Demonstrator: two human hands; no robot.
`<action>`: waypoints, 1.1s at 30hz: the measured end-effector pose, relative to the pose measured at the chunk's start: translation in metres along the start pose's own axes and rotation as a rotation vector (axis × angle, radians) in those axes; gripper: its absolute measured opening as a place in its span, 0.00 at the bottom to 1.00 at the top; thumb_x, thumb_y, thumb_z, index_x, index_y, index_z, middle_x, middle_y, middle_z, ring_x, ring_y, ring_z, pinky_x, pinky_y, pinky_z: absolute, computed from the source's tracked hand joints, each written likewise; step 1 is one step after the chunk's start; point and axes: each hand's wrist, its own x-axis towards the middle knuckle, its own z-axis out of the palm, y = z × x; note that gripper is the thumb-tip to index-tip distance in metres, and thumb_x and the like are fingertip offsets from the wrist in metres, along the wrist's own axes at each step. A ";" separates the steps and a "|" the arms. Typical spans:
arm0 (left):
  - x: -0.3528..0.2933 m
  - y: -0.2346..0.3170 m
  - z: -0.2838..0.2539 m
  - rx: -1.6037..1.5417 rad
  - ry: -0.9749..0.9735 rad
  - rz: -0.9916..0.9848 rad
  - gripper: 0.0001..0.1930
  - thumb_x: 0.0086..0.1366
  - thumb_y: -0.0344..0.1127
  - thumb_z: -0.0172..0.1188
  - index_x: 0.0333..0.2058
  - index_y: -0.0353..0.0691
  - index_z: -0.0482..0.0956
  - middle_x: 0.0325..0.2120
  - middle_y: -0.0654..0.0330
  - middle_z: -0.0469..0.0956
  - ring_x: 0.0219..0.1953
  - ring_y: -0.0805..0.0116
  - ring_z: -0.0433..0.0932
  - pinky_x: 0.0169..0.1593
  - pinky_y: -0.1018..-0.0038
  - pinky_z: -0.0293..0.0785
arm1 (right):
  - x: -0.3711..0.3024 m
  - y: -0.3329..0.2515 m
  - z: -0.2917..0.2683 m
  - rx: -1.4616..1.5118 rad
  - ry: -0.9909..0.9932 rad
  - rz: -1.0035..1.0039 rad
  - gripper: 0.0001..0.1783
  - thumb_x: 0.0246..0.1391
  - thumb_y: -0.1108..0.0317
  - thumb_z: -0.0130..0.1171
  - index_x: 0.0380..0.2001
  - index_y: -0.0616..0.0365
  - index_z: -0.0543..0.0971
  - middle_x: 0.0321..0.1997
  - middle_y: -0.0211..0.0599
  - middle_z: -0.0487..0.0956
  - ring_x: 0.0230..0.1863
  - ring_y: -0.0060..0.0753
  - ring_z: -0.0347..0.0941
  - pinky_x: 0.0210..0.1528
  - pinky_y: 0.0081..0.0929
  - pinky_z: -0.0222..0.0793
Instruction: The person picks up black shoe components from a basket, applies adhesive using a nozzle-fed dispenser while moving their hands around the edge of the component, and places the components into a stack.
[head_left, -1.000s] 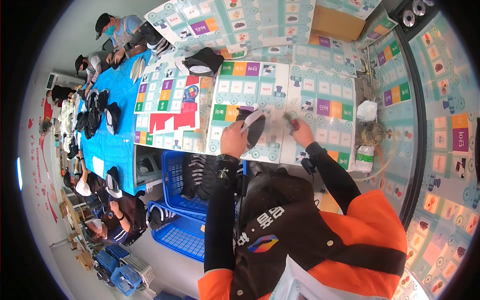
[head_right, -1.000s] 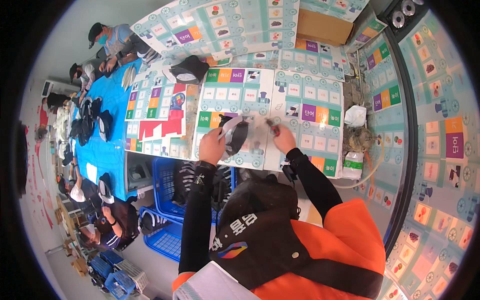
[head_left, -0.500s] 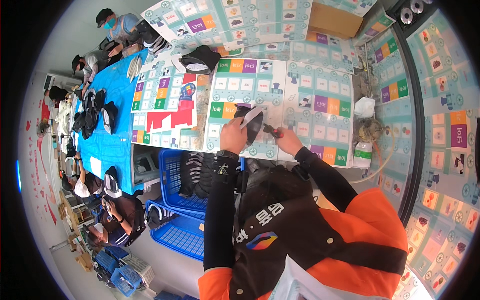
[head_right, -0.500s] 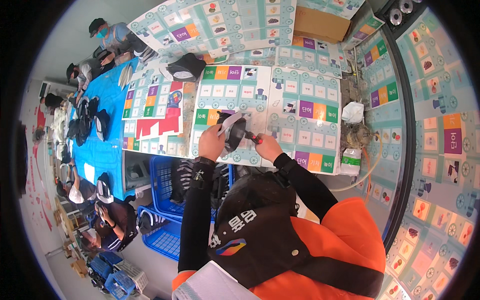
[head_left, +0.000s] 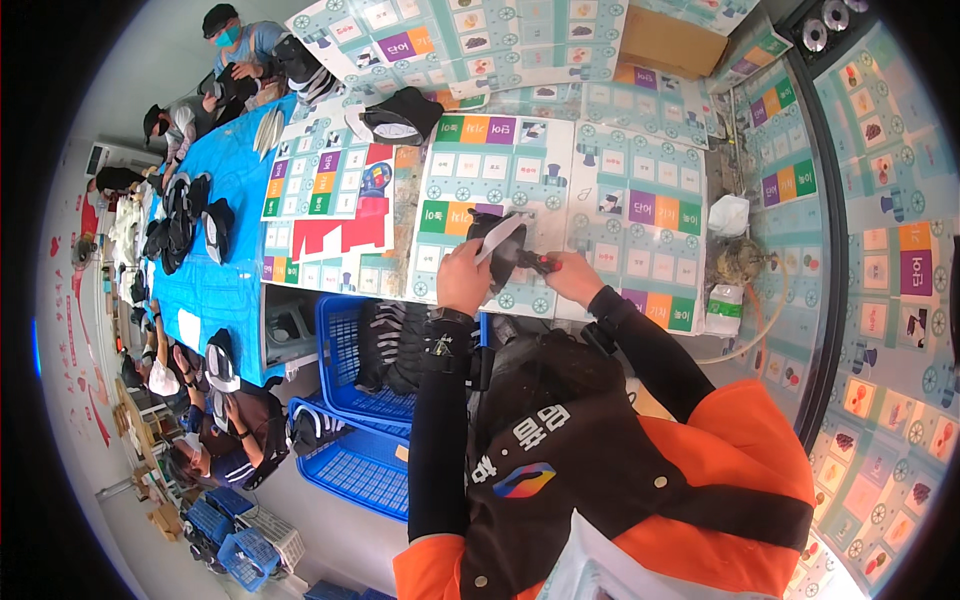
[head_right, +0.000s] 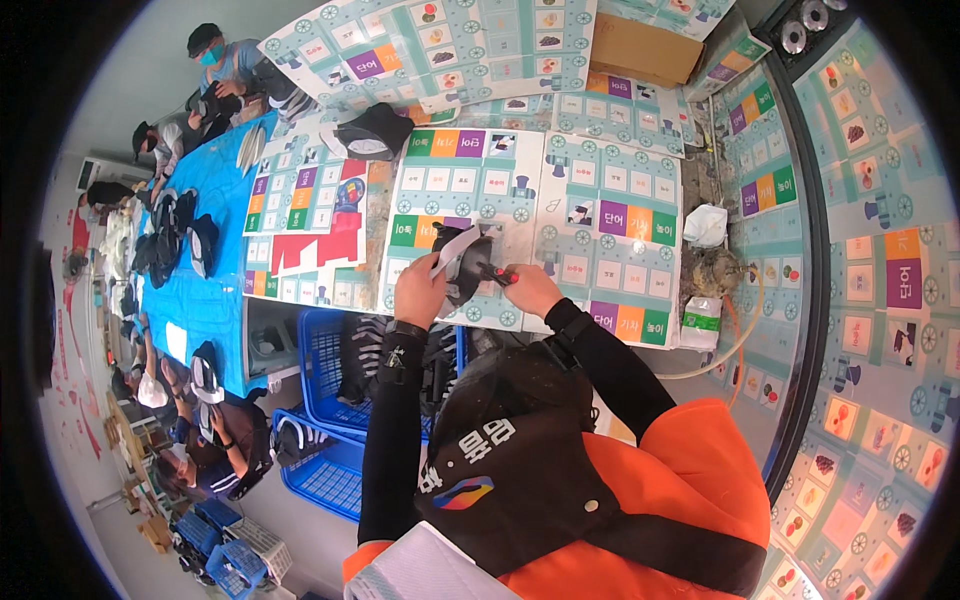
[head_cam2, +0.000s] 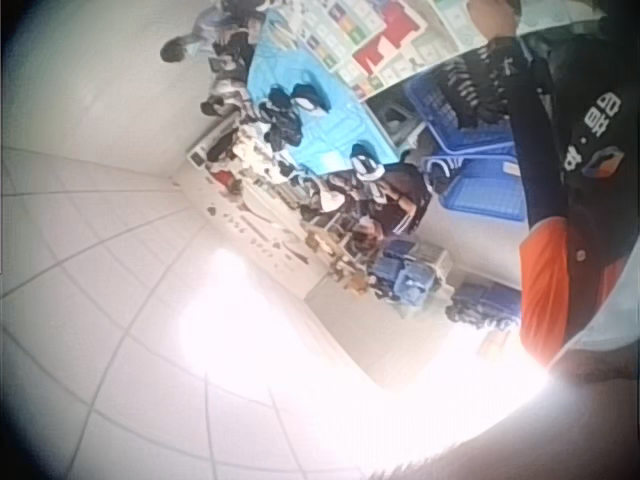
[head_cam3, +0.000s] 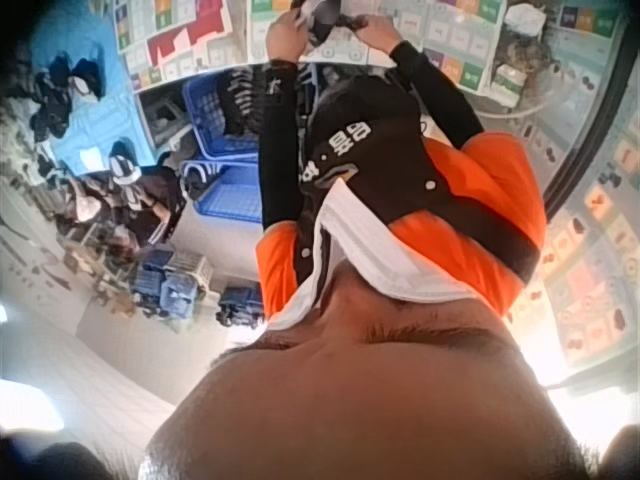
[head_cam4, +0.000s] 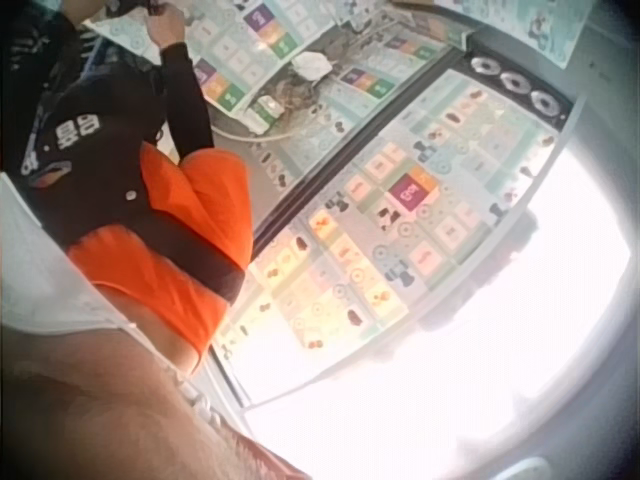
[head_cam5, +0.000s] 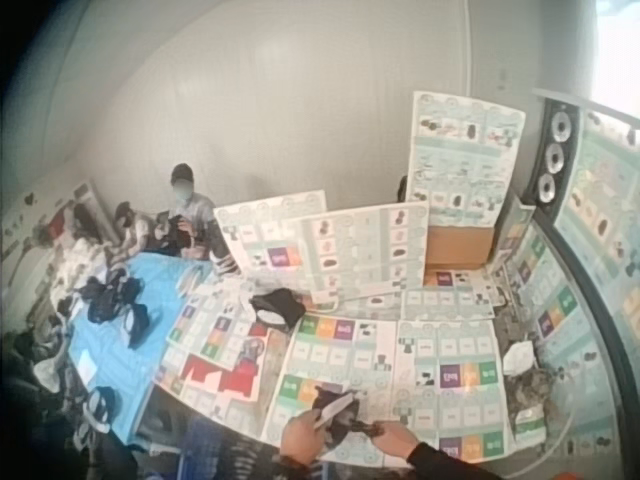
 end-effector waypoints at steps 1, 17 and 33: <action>-0.001 -0.001 -0.001 -0.001 0.000 0.000 0.13 0.61 0.31 0.62 0.45 0.38 0.82 0.41 0.49 0.84 0.41 0.42 0.81 0.45 0.52 0.77 | 0.003 0.001 0.001 -0.014 -0.006 -0.016 0.15 0.56 0.65 0.53 0.40 0.64 0.82 0.38 0.64 0.81 0.44 0.69 0.76 0.46 0.54 0.71; -0.012 -0.008 -0.001 -0.060 0.013 -0.055 0.14 0.61 0.29 0.60 0.47 0.40 0.81 0.42 0.51 0.83 0.44 0.43 0.80 0.49 0.54 0.75 | -0.003 -0.001 -0.001 0.059 -0.125 0.071 0.16 0.48 0.66 0.57 0.35 0.67 0.83 0.33 0.63 0.81 0.40 0.66 0.78 0.44 0.50 0.72; 0.002 -0.005 0.005 -0.041 0.014 -0.029 0.14 0.61 0.31 0.62 0.46 0.39 0.83 0.41 0.49 0.84 0.41 0.43 0.81 0.46 0.53 0.78 | -0.008 -0.003 0.008 -0.035 0.054 0.020 0.14 0.53 0.67 0.53 0.38 0.63 0.81 0.33 0.63 0.81 0.39 0.69 0.77 0.42 0.54 0.72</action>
